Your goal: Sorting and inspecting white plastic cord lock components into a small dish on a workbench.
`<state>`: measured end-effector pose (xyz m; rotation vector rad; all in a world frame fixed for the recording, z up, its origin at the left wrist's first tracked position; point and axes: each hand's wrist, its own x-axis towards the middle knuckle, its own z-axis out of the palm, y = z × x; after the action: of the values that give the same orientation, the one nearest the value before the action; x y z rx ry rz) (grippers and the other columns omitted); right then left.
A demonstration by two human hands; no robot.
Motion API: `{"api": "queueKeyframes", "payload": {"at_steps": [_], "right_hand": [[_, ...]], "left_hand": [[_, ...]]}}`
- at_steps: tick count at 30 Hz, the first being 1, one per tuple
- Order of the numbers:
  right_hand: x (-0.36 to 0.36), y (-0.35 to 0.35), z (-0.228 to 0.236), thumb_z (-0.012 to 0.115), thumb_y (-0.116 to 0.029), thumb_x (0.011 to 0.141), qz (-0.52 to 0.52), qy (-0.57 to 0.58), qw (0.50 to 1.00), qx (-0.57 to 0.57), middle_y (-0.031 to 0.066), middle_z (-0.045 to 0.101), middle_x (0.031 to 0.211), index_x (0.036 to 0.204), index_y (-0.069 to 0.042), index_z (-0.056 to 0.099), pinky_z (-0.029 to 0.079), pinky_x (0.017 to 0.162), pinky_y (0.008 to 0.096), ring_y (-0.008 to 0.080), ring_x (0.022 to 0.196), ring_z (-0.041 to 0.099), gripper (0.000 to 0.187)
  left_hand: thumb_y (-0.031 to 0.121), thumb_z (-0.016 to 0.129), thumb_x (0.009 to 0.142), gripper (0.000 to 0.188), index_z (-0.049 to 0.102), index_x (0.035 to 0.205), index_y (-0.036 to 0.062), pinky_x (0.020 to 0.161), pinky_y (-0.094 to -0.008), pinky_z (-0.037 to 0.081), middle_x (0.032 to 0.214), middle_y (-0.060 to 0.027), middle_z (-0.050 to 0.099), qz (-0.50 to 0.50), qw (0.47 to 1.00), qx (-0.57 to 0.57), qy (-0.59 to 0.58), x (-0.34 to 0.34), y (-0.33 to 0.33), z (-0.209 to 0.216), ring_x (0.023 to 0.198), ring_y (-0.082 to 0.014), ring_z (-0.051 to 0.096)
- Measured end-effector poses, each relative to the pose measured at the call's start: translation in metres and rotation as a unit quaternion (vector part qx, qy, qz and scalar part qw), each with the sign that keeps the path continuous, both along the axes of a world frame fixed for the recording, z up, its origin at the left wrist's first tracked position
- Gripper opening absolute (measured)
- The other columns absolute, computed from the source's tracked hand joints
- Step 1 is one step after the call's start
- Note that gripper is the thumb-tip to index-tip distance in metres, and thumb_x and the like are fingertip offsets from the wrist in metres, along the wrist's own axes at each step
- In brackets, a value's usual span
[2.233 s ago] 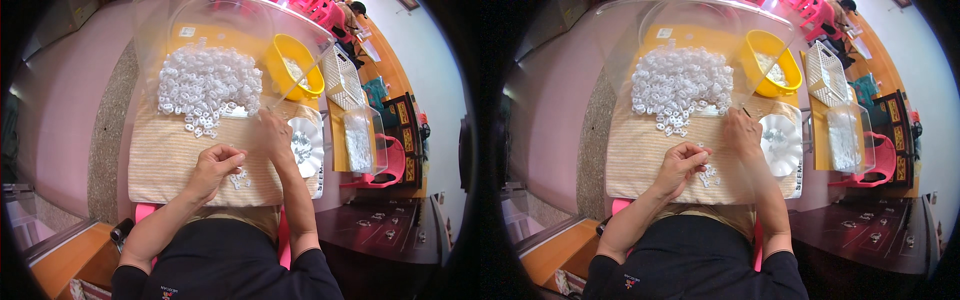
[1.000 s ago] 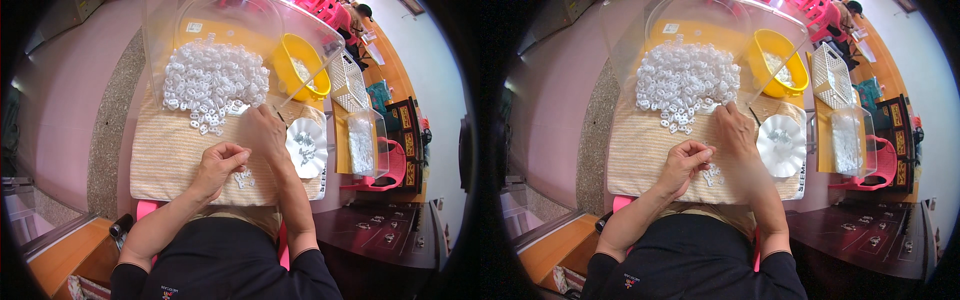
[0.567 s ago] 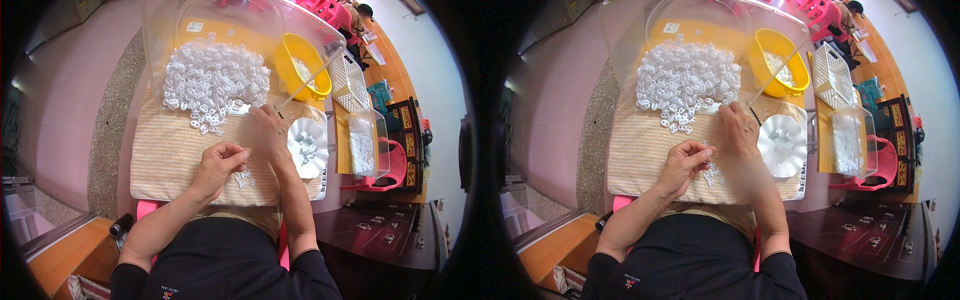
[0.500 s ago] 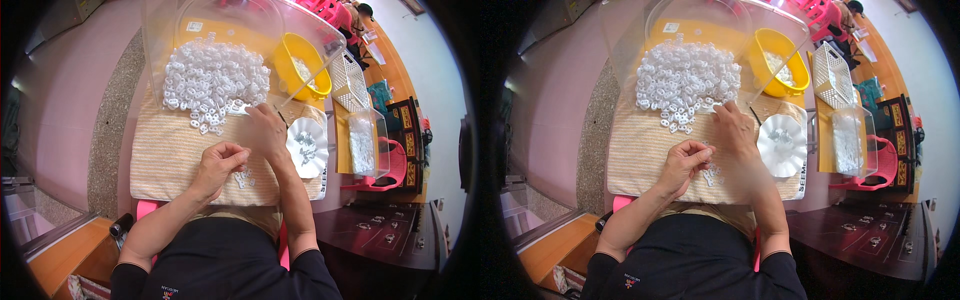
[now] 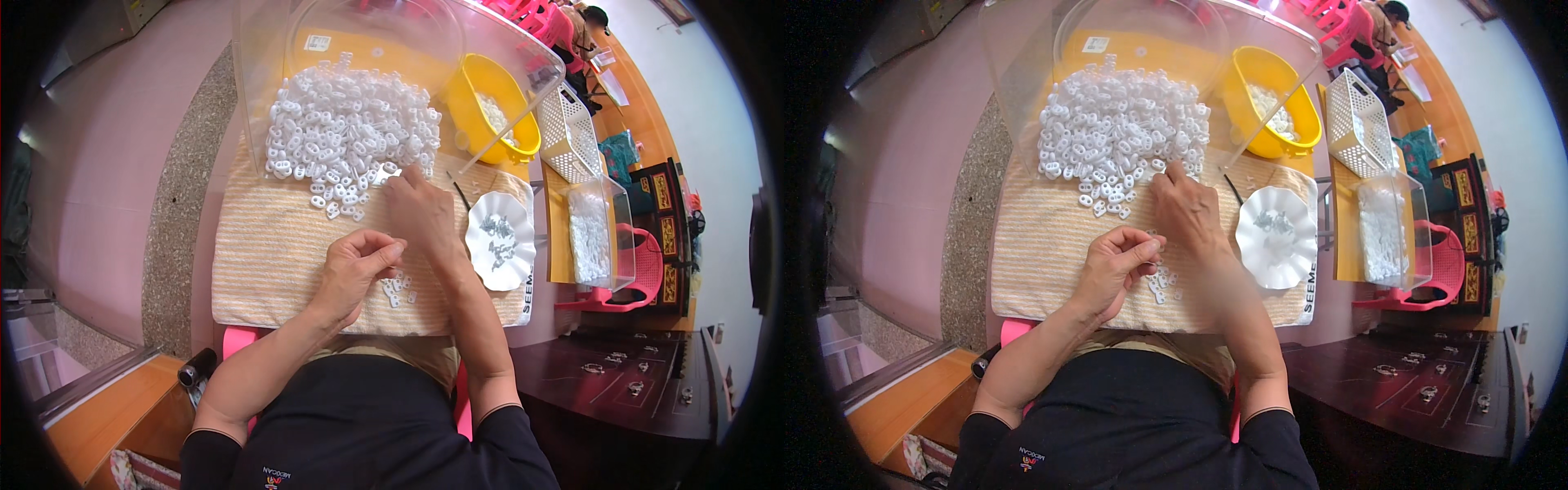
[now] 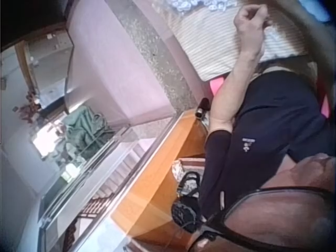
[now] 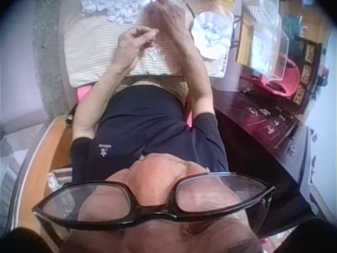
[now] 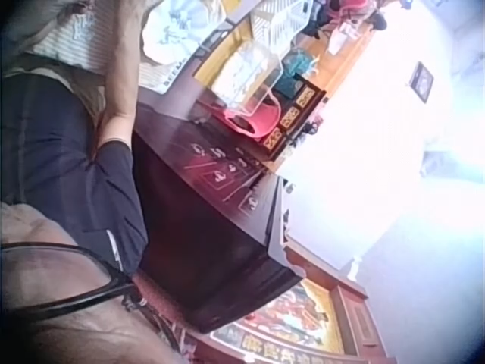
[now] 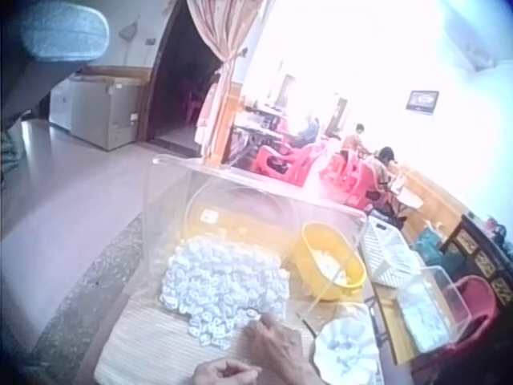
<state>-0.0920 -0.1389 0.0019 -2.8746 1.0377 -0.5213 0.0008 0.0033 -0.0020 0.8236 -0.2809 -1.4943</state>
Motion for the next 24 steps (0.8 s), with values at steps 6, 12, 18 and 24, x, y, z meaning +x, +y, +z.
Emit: {"api": "queueKeyframes", "payload": {"at_steps": [6, 12, 18, 24], "right_hand": [[-0.005, 0.002, 0.001, 0.058, -0.016, 0.084, 0.000, 0.003, 1.000, -0.014, 0.0079, 0.056, 0.086, 0.086, -0.010, 0.061, 0.051, 0.057, 0.0419, 0.0317, 0.067, 0.062, 0.007], [-0.015, 0.041, 0.027, 0.060, -0.016, 0.083, 0.048, -0.077, 0.996, 0.018, 0.0084, 0.058, 0.086, 0.089, -0.012, 0.061, 0.051, 0.056, 0.0422, 0.0311, 0.068, 0.063, 0.007], [-0.023, 0.054, 0.033, 0.065, -0.012, 0.076, 0.100, -0.060, 0.991, -0.061, 0.0052, 0.056, 0.082, 0.090, -0.006, 0.061, 0.051, 0.050, 0.0325, 0.0202, 0.064, 0.064, 0.016], [-0.035, 0.066, 0.031, 0.070, -0.009, 0.077, 0.097, -0.188, 0.977, 0.021, 0.0058, 0.059, 0.083, 0.091, -0.008, 0.065, 0.051, 0.051, 0.0327, 0.0222, 0.063, 0.063, 0.014]], "left_hand": [[0.010, 0.067, 0.089, 0.016, 0.063, 0.101, 0.0015, 0.068, -0.0230, 0.052, 0.094, -0.0043, 0.067, 0.030, 0.999, 0.010, 0.002, -0.002, 0.000, -0.004, 0.077, -0.0093, 0.061], [0.019, 0.056, 0.097, 0.030, 0.057, 0.122, 0.0023, 0.079, -0.0283, 0.051, 0.115, -0.0049, 0.062, 0.072, 0.997, 0.002, 0.014, 0.000, -0.003, 0.004, 0.095, -0.0121, 0.060], [0.022, 0.054, 0.098, 0.023, 0.060, 0.114, 0.0055, 0.083, -0.0322, 0.050, 0.105, -0.0039, 0.065, 0.083, 0.996, -0.016, 0.006, 0.000, -0.003, 0.004, 0.097, -0.0140, 0.061], [0.018, 0.061, 0.095, 0.016, 0.061, 0.102, 0.0037, 0.074, -0.0283, 0.053, 0.092, -0.0048, 0.066, 0.074, 0.996, -0.041, 0.028, -0.002, -0.002, -0.002, 0.084, -0.0116, 0.063]]}}
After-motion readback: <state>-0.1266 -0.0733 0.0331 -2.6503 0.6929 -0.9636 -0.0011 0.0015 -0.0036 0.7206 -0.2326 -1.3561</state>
